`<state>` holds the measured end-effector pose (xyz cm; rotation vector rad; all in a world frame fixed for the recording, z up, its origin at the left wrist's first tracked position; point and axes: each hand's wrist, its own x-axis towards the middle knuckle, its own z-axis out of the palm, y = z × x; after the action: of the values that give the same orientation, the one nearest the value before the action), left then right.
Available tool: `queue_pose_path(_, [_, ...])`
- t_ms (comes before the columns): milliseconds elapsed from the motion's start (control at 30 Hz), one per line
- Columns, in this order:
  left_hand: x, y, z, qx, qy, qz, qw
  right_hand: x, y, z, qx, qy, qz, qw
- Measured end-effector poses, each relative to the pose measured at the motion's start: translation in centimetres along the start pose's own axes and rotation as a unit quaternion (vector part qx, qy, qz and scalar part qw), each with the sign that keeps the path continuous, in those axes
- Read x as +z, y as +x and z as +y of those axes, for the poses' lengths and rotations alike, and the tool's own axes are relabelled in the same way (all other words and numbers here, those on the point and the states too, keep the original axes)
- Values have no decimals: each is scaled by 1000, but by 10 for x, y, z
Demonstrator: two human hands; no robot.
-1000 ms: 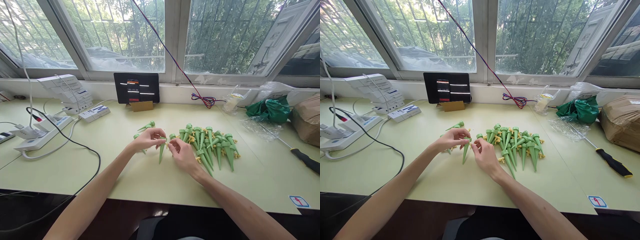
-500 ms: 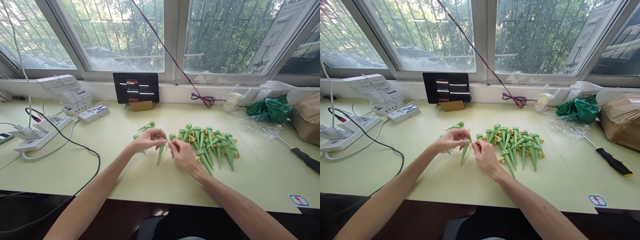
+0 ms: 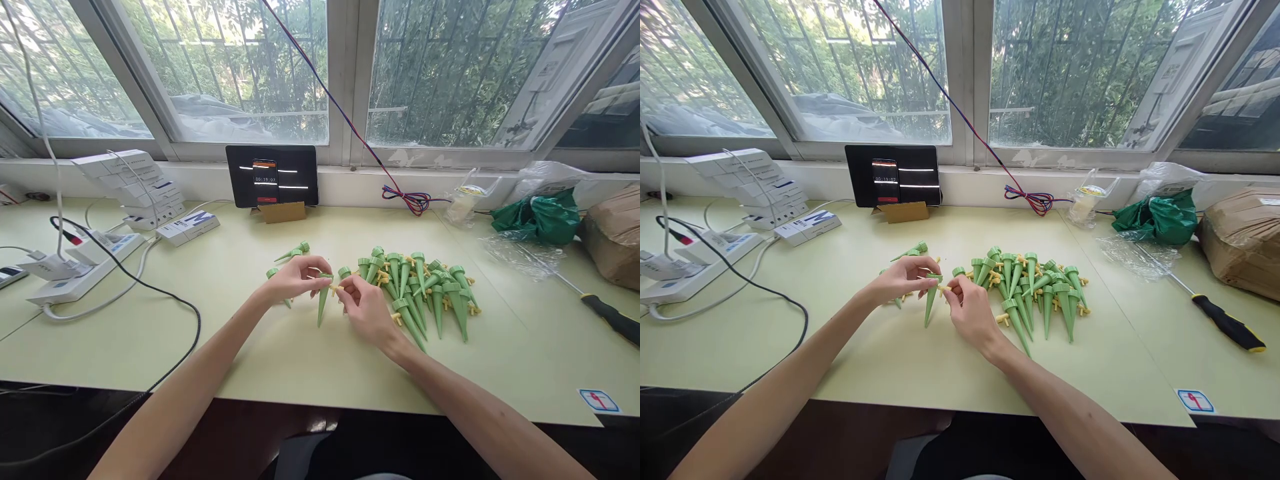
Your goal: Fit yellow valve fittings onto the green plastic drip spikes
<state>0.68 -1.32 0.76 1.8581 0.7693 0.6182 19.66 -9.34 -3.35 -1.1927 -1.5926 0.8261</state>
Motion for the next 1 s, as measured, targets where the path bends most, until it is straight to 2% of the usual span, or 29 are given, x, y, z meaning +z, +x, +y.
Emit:
queue_pose_path(267, [-1, 0, -1, 2, 7, -16, 1000, 0, 0, 0, 13, -39, -17, 999])
queue_pose_path(733, [0, 1, -2, -4, 8, -1, 1000, 1, 0, 1, -5, -2, -3, 1000])
queue_pose_path(1000, [-1, 0, -3, -5, -1, -12, 1000, 0, -1, 0, 5, -39, -13, 999])
